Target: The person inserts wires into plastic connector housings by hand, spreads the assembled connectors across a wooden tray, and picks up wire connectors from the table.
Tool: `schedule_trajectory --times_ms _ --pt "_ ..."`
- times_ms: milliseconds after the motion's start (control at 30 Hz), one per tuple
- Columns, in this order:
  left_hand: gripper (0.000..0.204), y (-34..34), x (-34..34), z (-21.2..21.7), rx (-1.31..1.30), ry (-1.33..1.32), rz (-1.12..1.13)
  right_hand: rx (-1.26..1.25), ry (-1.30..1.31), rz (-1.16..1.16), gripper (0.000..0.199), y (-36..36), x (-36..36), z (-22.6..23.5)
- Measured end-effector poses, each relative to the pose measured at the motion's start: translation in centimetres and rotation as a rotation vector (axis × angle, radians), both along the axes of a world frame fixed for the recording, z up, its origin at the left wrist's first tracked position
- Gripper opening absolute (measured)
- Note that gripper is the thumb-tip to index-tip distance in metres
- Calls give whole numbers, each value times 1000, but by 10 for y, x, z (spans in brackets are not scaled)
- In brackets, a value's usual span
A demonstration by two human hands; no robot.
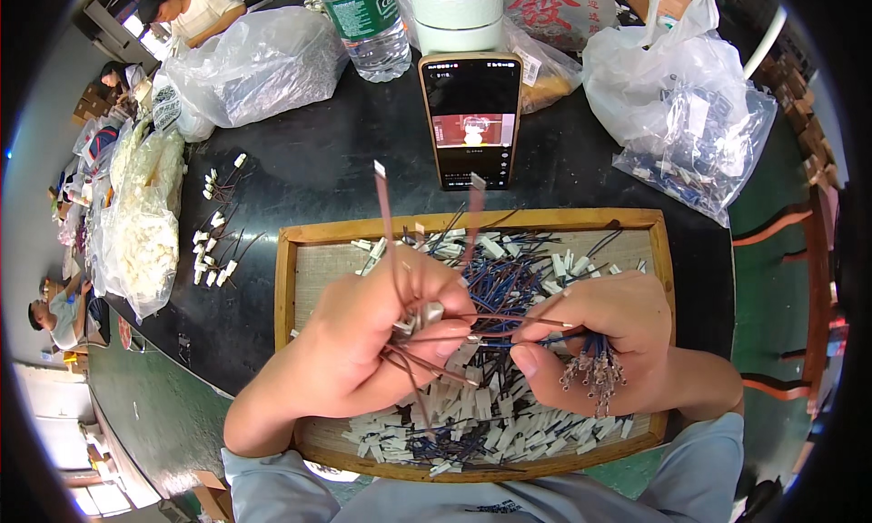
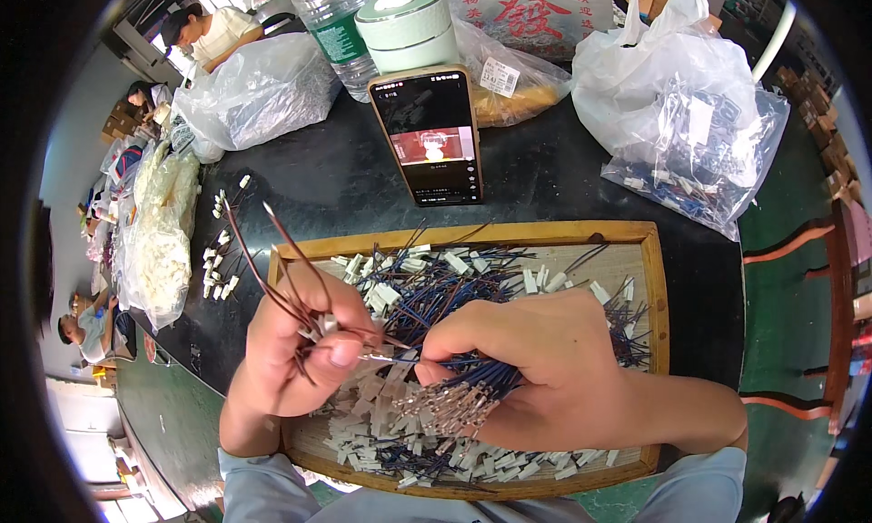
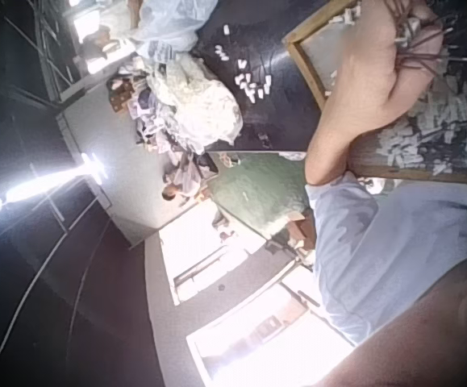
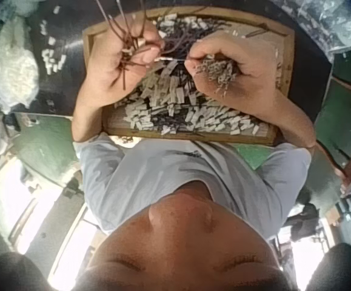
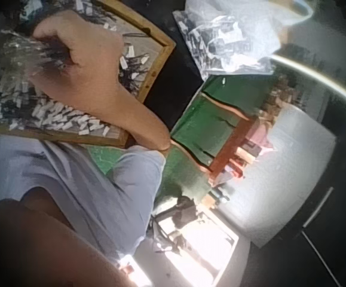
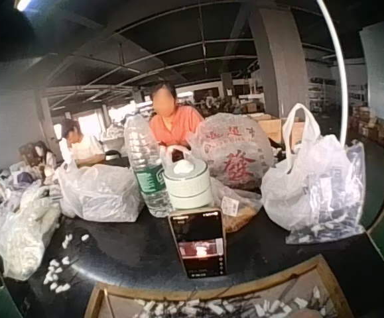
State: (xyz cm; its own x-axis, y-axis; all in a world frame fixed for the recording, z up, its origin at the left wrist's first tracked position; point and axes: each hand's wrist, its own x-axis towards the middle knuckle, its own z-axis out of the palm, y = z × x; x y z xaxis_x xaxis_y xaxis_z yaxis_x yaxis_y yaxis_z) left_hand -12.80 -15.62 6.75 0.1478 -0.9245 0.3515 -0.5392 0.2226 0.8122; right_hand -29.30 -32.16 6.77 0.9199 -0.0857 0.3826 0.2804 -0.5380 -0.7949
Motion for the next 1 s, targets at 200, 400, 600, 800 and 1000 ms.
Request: schedule_trajectory --times_ms 200,400,600,800,1000 --pt "23 0 -15 0 56 -207 22 17 -24 32 32 4 5 -7" --pt "24 -3 -19 -6 -24 -246 53 37 2 3 29 9 6 -14" --pt "13 2 -6 10 36 -274 164 -11 124 -73 16 4 1 -4" --pt "17 -1 -5 1 34 -40 119 159 57 -150 12 6 1 3" --pt "22 1 -7 2 69 -39 85 240 28 -193 13 8 3 -3"
